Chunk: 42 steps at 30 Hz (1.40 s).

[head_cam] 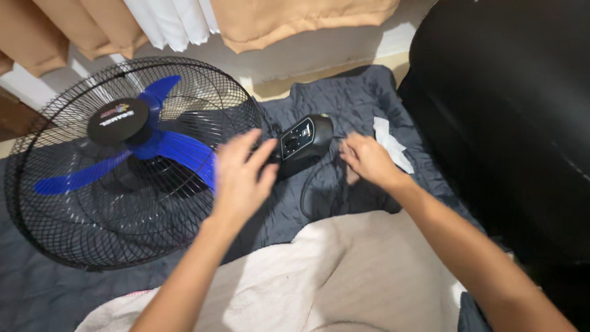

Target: The person attaches a blue fan blade to the motor hub, secures it with a nut, and then places the front protective cage over the blades. They fasten the cage and wipe the fan's power cord with a cloth.

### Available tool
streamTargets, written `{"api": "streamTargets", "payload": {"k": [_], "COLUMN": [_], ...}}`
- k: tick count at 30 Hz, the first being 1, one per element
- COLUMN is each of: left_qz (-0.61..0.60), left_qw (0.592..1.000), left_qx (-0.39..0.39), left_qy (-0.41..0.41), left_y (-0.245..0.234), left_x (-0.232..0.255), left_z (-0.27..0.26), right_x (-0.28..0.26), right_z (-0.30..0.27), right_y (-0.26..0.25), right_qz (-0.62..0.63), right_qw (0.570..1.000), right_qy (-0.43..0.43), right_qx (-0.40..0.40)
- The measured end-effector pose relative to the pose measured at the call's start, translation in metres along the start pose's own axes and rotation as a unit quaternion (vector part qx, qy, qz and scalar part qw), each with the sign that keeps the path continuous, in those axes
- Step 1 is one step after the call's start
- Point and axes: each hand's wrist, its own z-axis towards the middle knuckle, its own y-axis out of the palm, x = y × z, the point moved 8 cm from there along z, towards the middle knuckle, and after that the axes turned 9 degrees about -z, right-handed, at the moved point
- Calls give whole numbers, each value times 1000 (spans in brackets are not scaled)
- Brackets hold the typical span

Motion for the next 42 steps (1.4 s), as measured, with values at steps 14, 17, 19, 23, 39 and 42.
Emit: {"api": "streamTargets", "payload": {"k": [14, 17, 19, 23, 39, 42], "left_qz": [-488, -443, -402, -333, -414, -404], "left_qw": [821, 858, 877, 901, 881, 886], "left_qx": [5, -2, -33, -86, -72, -51], "left_qy": [-297, -260, -260, -264, -217, -220], "left_y": [-36, -80, -81, -56, 40, 28], "left_x": [-60, -70, -71, -69, -25, -34], "left_z": [79, 96, 98, 88, 110, 110], "right_x": [-51, -37, -25, -14, -98, -79], "right_z": [77, 78, 78, 82, 82, 74], "right_y": [-122, -107, -97, -73, -81, -76], "right_qz": [95, 104, 144, 410, 330, 284], "right_qw": [988, 990, 985, 905, 938, 956], "right_qy": [-1, 24, 56, 108, -81, -19], "right_qx": [124, 94, 74, -31, 60, 68]}}
